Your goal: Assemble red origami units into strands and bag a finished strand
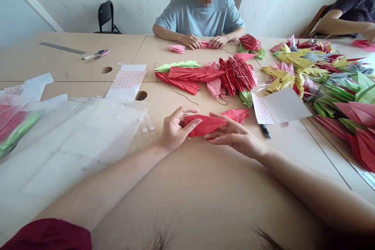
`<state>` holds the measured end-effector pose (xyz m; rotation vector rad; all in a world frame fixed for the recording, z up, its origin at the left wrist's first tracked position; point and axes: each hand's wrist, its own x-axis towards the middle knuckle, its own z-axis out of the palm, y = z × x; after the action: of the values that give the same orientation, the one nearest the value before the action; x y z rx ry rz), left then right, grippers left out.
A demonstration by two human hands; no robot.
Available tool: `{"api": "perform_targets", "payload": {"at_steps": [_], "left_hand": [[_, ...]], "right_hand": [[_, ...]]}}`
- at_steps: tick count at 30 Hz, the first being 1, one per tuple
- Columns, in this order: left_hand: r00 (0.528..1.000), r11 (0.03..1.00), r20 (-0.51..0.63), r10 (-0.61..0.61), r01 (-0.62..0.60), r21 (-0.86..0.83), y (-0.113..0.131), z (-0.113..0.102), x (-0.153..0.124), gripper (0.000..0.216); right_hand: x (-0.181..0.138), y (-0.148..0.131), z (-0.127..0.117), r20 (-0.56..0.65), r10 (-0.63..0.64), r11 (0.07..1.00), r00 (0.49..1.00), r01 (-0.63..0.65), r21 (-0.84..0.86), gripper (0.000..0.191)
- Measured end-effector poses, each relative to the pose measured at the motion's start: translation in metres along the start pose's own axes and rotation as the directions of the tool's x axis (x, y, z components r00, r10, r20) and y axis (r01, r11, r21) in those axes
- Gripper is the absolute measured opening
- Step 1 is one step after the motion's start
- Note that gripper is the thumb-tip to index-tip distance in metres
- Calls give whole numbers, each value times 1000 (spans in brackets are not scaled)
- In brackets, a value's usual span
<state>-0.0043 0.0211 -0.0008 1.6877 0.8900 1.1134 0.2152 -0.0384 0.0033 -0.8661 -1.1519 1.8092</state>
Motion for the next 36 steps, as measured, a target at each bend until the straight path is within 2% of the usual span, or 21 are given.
{"api": "perform_targets", "payload": {"at_steps": [4, 7, 12, 16, 18, 24, 31, 33, 36], "left_hand": [[994, 994, -70, 83, -79, 70, 0, -2, 2, 41], [998, 996, -25, 66, -64, 60, 1, -1, 1, 37], [982, 996, 189, -7, 24, -87, 4, 0, -4, 37], [980, 971, 196, -37, 82, -223, 0, -1, -2, 50], [982, 970, 181, -51, 92, -224, -1, -3, 0, 50], [989, 994, 131, -73, 83, -75, 0, -1, 2, 23], [999, 999, 48, 18, -20, 44, 0, 3, 0, 16], [998, 1000, 62, -2, 3, -14, 0, 1, 0, 21], [987, 976, 109, -120, 138, -168, -1, -3, 2, 36]], "right_hand": [[1, 2, -1, -73, -164, 985, 984, 160, -59, 49], [1, -1, 3, -136, -202, 972, 970, 181, -152, 40], [4, -4, 4, -287, -178, 968, 941, 114, -225, 29], [6, 0, -5, -389, -121, 991, 913, 88, -102, 28], [7, 0, -7, -412, -113, 994, 904, 104, -46, 27], [8, 1, -8, -406, -147, 989, 902, 142, -43, 23], [5, 1, -9, -379, -311, 945, 872, 242, -218, 19], [2, 0, -8, -341, -381, 911, 859, 285, -300, 12], [-2, 0, -4, -215, -492, 808, 844, 350, -475, 6]]}}
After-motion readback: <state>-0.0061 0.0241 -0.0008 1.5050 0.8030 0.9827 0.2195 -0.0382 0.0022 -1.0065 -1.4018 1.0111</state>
